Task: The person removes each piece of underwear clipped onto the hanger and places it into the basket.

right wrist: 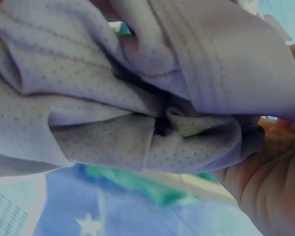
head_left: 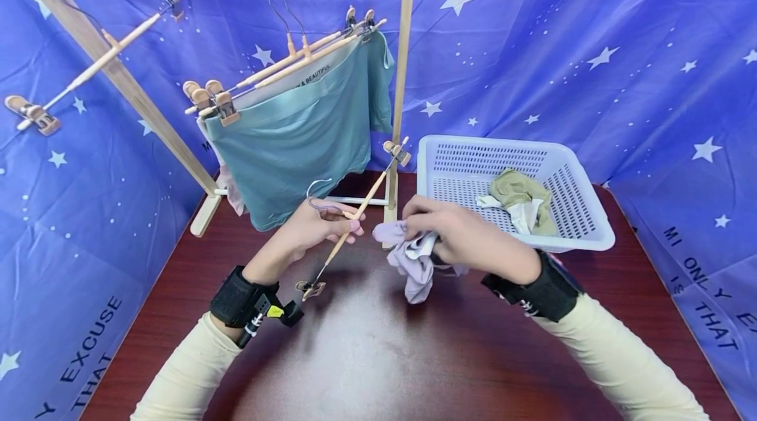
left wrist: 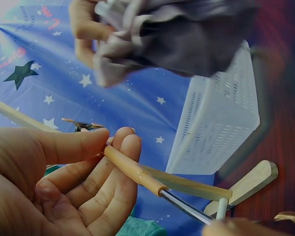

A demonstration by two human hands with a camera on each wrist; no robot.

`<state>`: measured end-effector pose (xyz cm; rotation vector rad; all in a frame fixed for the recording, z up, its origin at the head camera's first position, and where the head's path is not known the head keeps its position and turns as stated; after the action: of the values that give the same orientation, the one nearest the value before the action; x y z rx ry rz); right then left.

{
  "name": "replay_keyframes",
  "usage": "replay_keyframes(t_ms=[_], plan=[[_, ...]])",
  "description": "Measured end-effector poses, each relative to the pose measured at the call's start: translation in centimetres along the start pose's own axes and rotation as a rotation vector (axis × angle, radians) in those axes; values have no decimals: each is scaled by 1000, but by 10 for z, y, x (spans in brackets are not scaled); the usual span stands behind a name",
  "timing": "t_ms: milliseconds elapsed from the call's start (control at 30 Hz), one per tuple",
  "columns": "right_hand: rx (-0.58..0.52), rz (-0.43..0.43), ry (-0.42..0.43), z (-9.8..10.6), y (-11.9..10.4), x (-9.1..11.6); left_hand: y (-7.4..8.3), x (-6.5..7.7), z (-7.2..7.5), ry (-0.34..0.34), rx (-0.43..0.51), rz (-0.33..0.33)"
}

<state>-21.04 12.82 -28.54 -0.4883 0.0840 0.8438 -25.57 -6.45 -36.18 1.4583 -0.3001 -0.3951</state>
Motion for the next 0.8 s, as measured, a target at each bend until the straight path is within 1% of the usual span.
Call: replay_keyframes(t_ms=[133,233,367,467,567,667,800], plan=[[-12,22,76,31,7,-1,-1,0,0,-3,16,4],[12,29,153,56,11,1,-1,-1,0,-4,25,-3],[29,1,259,92,13,5,0,-1,0,1,28,-4],[42,-46,335,117,15,8,-1,0,1,4,24,1],[74,-111,411,136,23,9,-1,0,2,3,23,1],[79,-177,465,148,36,8,-2,-1,3,4,28,-1],[72,-253,493,155,58,2,-3,-2,4,7,29,-2]])
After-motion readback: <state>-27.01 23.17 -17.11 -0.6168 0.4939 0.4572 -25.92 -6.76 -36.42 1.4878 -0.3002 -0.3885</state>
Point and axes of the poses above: each hand's wrist, its own x-axis away from the middle knuckle, its own z-axis out of the back of the hand, y = z × x, the point moved 6 cm from there along -x, towards the middle knuckle, and after that the axes turned 12 degrees about -z, right-handed, at the moved point
